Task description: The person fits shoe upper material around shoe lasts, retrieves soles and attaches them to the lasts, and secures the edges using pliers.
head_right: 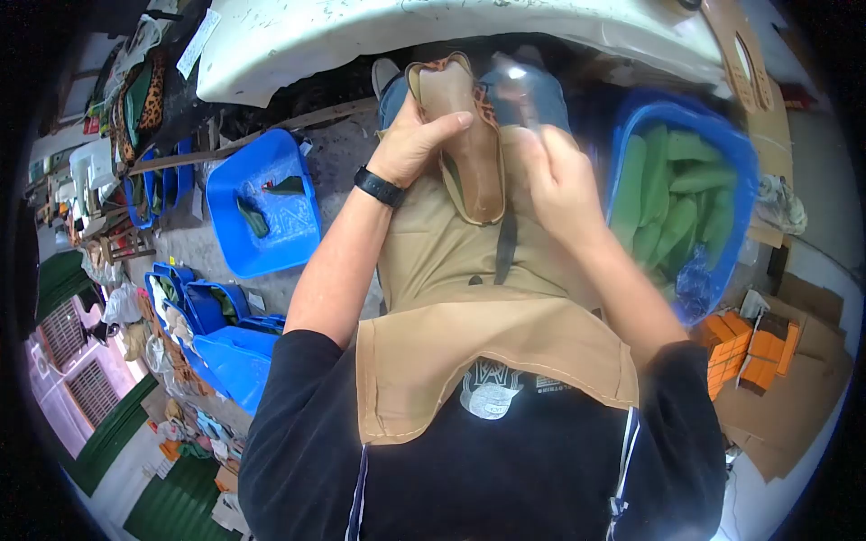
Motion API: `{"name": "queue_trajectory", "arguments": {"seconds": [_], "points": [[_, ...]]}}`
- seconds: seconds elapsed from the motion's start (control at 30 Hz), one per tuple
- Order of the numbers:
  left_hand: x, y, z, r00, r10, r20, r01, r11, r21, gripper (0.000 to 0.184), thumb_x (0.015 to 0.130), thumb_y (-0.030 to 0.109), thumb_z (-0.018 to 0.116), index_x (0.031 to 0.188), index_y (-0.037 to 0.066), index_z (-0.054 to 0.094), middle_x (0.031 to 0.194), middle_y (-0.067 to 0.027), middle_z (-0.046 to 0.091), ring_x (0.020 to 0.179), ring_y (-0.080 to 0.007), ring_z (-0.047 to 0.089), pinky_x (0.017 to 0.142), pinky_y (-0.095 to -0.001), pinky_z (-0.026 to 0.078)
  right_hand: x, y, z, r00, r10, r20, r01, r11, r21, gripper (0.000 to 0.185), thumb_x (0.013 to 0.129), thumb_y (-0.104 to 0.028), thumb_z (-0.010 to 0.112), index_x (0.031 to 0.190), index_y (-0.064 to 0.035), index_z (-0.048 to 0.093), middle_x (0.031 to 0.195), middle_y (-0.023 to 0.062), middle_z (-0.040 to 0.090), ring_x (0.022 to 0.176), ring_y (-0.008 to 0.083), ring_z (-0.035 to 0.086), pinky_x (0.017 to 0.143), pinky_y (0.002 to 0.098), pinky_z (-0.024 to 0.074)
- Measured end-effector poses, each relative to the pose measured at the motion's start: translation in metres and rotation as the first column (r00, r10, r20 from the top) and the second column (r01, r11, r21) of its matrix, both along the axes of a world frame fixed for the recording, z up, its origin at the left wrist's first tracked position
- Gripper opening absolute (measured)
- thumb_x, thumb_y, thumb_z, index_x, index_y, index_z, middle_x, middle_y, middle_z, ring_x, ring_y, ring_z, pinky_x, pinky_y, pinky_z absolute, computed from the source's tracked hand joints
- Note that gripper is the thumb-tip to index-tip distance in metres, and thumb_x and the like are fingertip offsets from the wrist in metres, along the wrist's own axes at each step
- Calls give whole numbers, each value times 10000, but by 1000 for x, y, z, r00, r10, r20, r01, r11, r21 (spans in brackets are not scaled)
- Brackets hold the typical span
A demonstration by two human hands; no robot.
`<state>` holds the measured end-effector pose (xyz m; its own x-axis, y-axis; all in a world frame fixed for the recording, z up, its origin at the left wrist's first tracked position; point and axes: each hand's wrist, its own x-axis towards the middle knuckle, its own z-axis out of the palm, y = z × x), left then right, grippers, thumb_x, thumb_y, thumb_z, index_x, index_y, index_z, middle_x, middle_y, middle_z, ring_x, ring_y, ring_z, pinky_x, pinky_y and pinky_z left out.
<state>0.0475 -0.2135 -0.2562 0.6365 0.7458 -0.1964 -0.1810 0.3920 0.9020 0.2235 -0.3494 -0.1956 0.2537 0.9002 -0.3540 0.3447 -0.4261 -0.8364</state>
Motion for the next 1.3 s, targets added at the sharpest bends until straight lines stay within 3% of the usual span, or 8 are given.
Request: {"name": "queue_trajectory", "arguments": {"seconds": [0.13,0.27,0.37,0.47,0.77,0.97,1.1,1.3], "points": [[8,-10,12,996,-74,-47,74,997,-1,754,879,182,811,1510,59,417,1366,-161,619,1232,-272,603,1090,-368,469,-1,-9,-3,979,2,202,-25,993,114,343,1081,-270,571,811,-59,573,641,7,522,586,104,484,536,283,408],[23,-21,10,983,173,66,-176,983,48,612,973,227,701,1502,51,447,1349,-151,628,1285,-255,567,1127,-354,427,33,3,36,974,127,185,-137,990,43,312,1023,-254,621,820,-19,592,656,55,574,585,183,466,570,337,415],[22,-19,9,937,237,257,-188,962,-199,536,1016,225,630,1494,46,468,1356,-141,618,1292,-239,551,1136,-346,407,65,22,69,841,350,413,-394,919,23,264,1007,-174,641,802,-30,560,684,24,527,584,166,455,573,324,418],[19,-22,5,839,346,420,-151,889,-431,472,1058,224,559,1487,40,488,1364,-131,607,1299,-223,535,1145,-337,387,76,41,85,511,513,689,-652,754,-78,235,975,-162,666,830,-21,547,749,66,544,599,245,487,609,367,454],[19,-36,5,913,294,283,-309,951,10,432,1096,190,503,1493,21,530,1348,-102,604,1207,-207,564,1113,-309,389,70,82,102,118,537,835,-827,519,-217,237,958,-190,684,874,-18,544,805,103,581,667,328,582,656,432,489],[17,-38,0,955,265,137,-287,940,183,455,1095,173,505,1524,21,510,1341,-98,608,1203,-205,568,1093,-300,402,45,67,115,137,693,708,-646,604,-466,238,958,-176,681,850,-18,540,805,109,574,681,340,586,672,431,494],[19,-37,12,981,129,144,-147,981,124,474,1092,157,503,1547,23,483,1396,-106,568,1241,-211,544,1080,-301,412,20,43,122,354,729,586,-456,681,-573,266,959,-172,681,814,-10,527,799,121,574,647,342,574,652,425,488],[24,-36,10,987,132,91,-152,955,256,468,1095,159,499,1544,28,490,1398,-109,568,1245,-218,545,1085,-300,417,51,48,124,325,655,682,-615,694,-375,295,956,-181,690,794,-1,521,794,138,591,630,354,574,642,435,484]]}}
